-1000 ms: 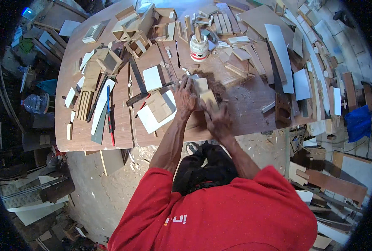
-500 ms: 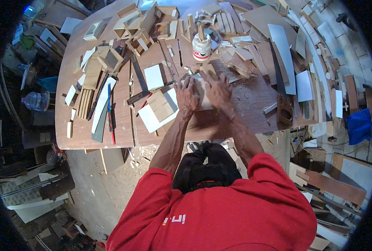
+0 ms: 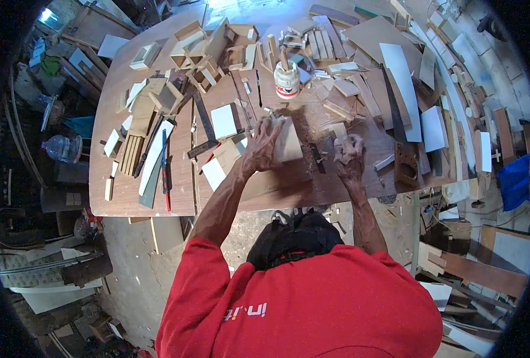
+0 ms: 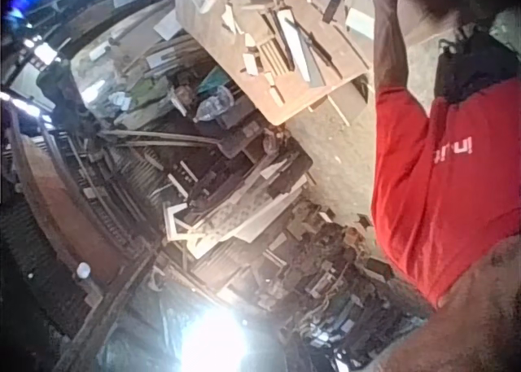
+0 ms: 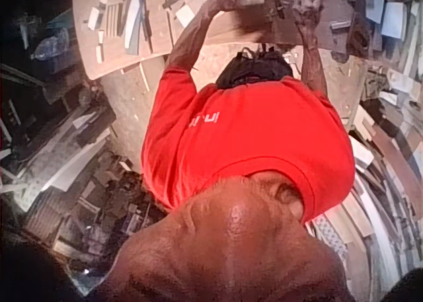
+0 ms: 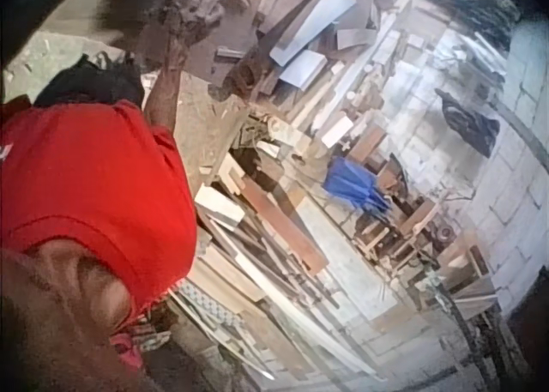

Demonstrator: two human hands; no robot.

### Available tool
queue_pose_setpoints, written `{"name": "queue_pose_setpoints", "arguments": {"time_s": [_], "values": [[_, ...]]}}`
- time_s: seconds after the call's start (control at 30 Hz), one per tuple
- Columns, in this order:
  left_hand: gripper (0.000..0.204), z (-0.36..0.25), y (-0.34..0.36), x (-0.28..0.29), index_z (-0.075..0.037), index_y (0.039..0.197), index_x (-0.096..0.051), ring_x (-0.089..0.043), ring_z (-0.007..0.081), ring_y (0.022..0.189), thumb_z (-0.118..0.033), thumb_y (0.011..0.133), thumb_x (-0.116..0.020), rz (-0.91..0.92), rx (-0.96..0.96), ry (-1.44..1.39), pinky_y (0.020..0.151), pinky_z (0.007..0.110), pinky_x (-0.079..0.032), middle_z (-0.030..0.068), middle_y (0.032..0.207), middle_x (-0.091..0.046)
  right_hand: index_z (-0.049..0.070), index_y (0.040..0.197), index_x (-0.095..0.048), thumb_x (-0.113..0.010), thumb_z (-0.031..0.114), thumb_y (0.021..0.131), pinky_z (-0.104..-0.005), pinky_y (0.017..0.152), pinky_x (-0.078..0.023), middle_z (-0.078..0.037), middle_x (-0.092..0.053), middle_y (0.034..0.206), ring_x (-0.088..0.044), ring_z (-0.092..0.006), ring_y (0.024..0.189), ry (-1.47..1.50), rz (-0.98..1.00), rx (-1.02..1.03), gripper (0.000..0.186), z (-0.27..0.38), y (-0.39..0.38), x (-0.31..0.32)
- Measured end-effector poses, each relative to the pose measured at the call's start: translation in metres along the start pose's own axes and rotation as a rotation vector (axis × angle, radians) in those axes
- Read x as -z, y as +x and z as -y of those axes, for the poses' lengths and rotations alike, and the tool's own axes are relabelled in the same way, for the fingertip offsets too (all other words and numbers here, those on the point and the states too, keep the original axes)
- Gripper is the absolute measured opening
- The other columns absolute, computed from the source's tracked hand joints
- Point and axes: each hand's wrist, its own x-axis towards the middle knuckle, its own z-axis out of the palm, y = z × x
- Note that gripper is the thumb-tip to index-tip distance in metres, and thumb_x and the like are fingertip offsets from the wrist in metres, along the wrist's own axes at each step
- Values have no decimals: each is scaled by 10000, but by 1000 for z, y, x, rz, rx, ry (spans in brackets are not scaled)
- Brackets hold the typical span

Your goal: The person applies glue to wooden pieces with a stick and fits the pieces together by hand to assemble a wooden structure.

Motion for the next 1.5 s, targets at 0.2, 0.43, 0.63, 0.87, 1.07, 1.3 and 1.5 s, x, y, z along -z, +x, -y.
{"name": "queue_pose_setpoints", "arguments": {"time_s": [0.2,0.43,0.63,0.87,1.07,1.3,1.5], "values": [[732,-42,14,45,8,1428,-392,-553,249,1129,-415,882,-636,-305,256,-1190,926,360,-469,229,1298,-548,16,1299,-565,-490,422,998,-384,928,-449,-206,-495,1337,-566,-268,1103,1303,230,-837,510,-14,21,-18],[730,-91,41,20,7,1312,-480,-604,202,1043,-610,922,-479,-52,109,-1776,821,383,-516,139,1209,-597,-22,1445,-361,-285,480,1036,-382,1137,-243,-190,-400,1461,-378,-264,1346,1253,149,-497,652,39,94,28],[808,-139,67,16,-50,1403,-443,-513,321,1201,-659,874,-493,-24,-16,-1431,1002,447,-417,187,1269,-540,-12,1465,-323,-267,501,1034,-393,1149,-243,-192,-371,1496,-372,-303,1368,858,-251,12,672,16,71,-59],[1136,-90,14,12,-101,1484,-341,-310,463,1310,-642,588,-782,-281,36,-313,1068,565,-293,284,1431,-349,76,1428,-430,-486,522,953,-454,998,-443,-124,-557,1308,-550,-263,1179,1692,892,-596,654,22,59,38],[1296,-30,-40,1,-176,1540,-147,-105,507,1417,-723,553,-784,-80,280,-225,1117,678,-117,261,1548,-174,103,1361,-541,-625,144,848,-316,725,-527,-89,-629,1178,-623,-179,927,1509,784,-393,521,58,15,1],[1294,51,-113,9,-191,1534,-147,-205,437,1412,-588,523,-852,7,502,-13,1046,747,-188,231,1539,-205,96,1330,-573,-646,151,844,-327,746,-504,-49,-667,1076,-609,-164,907,1412,837,-405,495,65,1,-35],[1227,43,-94,5,27,1493,-120,-406,417,1289,-407,606,-848,-320,270,-220,1086,500,-345,280,1444,-325,75,1333,-560,-628,215,866,-379,820,-499,-141,-681,1063,-631,-252,903,1066,418,24,493,68,-7,-62]]}}
